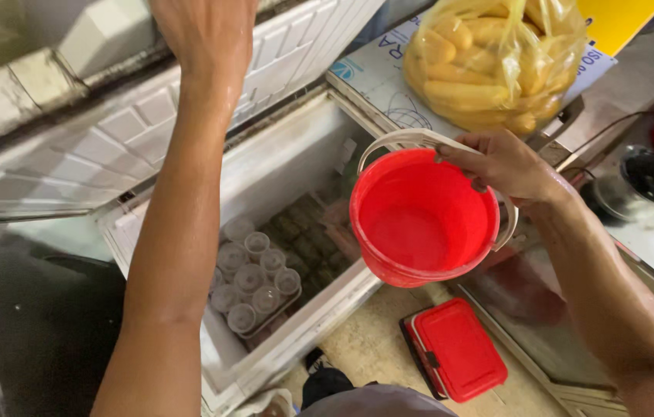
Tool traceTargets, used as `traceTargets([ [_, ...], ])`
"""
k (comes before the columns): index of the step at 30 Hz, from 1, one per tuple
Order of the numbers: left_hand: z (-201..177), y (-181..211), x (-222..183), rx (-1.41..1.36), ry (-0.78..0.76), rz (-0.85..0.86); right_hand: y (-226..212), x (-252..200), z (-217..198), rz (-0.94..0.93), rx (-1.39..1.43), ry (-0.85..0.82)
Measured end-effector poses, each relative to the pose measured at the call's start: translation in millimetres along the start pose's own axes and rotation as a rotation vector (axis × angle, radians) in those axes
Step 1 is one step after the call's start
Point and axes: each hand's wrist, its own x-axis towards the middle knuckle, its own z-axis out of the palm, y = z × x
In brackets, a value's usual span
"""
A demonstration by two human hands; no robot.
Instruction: The person washes their hands and arms at a sink, retrieves a bucket from a chest freezer, fills the bucket with ice from a cooler, adds water from a pitcher, pours the bucket contents into an industrial mixer, and presses a button on the control panel.
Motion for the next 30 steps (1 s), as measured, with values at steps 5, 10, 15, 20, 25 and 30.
traceTargets([
  [5,-56.7,92.5,-88.1,-0.126,-0.433,-0.113,35.8,-81.8,-40.6,0.025,-0.036,0.011],
  [10,-59.6,188.1,-248.7,-0.525,-1.083,-0.239,66.3,-132.5,-63.6,0.053,-0.084,0.015],
  [15,-11.6,253.0,-430.2,-0.456,-1.715,-0.057,77.2,-155.2,-61.7,0.008,-0.057,-0.041],
  [20,11.7,274.8,-540.8,-0.571,-1.797,-0.268,67.6,-148.6,-30.8,-0.001,-0.056,-0.026],
  [25,-5.2,252.9,-558.4,-0.881,-1.536,-0.376,40.5,-114.3,23.2,0.004,0.06,-0.106],
  [30,-58.3,194.2,-569.1,-1.025,-1.262,-0.494,0.2,-68.3,96.1,-0.097,0.264,-0.226],
])
